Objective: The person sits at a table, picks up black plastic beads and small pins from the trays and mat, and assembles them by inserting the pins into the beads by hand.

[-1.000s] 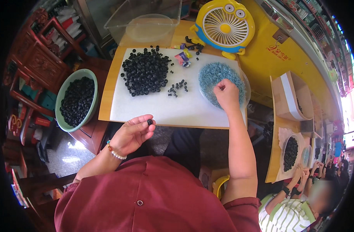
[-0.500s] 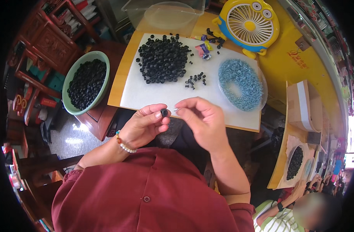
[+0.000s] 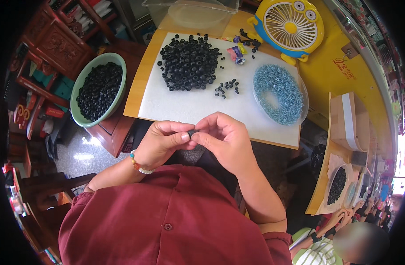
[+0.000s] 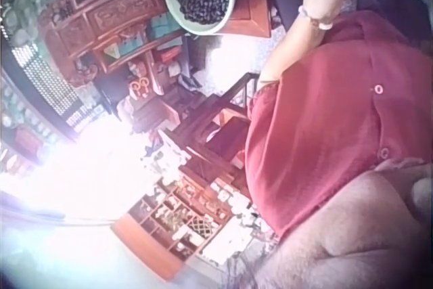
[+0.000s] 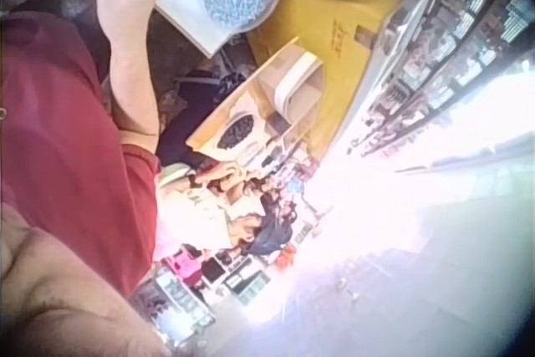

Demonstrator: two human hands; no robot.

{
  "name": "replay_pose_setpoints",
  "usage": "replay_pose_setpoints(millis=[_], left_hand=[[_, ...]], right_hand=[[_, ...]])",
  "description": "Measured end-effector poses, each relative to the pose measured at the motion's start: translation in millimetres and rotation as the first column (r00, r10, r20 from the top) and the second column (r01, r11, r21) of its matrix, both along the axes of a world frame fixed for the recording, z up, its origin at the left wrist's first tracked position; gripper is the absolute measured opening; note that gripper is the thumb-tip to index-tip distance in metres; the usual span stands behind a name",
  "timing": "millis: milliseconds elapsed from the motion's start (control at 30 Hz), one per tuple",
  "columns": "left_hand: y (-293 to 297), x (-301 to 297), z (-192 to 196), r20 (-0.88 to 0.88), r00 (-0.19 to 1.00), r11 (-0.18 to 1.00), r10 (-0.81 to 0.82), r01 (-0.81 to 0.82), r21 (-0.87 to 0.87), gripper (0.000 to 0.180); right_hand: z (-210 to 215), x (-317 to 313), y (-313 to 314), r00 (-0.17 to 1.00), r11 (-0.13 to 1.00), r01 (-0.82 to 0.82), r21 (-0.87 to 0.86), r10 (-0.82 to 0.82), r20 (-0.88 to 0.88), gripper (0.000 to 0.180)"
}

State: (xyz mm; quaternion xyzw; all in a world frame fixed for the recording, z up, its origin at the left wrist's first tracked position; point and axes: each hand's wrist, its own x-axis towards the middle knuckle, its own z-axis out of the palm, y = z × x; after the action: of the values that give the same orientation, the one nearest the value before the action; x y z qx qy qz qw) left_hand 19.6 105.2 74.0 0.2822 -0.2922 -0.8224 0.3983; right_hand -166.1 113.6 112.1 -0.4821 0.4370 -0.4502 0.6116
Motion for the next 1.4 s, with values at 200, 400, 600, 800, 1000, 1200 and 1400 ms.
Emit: replay_pose_setpoints(millis=[200,400,600,800,1000,1200,1400], left_hand=[[1.3,11.0,-13.6,0.016,0.979,0.979,-0.203,0.203,0.008,0.019],[-4.1,10.4,-26.9,-0.184,0.982,0.964,-0.045,0.091,0.251,0.021],[-7.8,11.8,-25.8,-0.299,0.952,0.932,0.07,0.045,0.36,0.022],[-9.9,10.4,-16.3,-0.255,0.964,0.933,0.075,0.022,0.358,0.024],[-8.8,8.6,-16.2,-0.301,0.951,0.969,0.066,0.011,0.247,0.026],[-5.3,7.9,-7.5,-0.262,0.964,0.99,0.048,-0.011,0.141,0.025],[0.5,8.0,-2.5,-0.116,0.99,0.997,0.083,-0.081,0.018,0.023]], right_hand=[[-40.7,-15.9,-1.4,0.848,0.83,-0.401,0.389,0.176,0.499,0.014],[-65.3,-25.2,-35.0,0.936,0.975,0.182,-0.127,-0.212,-0.281,0.011],[-88.8,-34.4,-65.7,0.528,0.816,0.17,-0.552,-0.549,-0.648,0.012],[-88.0,-27.1,-60.3,0.646,0.835,0.34,-0.434,-0.542,-0.537,0.01],[-21.5,-9.8,-23.1,0.988,0.985,0.148,0.091,-0.151,0.019,0.011],[-0.4,2.8,-6.0,0.979,0.993,-0.04,0.111,0.016,0.204,0.013],[5.7,7.0,-4.9,0.996,0.993,-0.025,0.111,0.014,0.093,0.013]])
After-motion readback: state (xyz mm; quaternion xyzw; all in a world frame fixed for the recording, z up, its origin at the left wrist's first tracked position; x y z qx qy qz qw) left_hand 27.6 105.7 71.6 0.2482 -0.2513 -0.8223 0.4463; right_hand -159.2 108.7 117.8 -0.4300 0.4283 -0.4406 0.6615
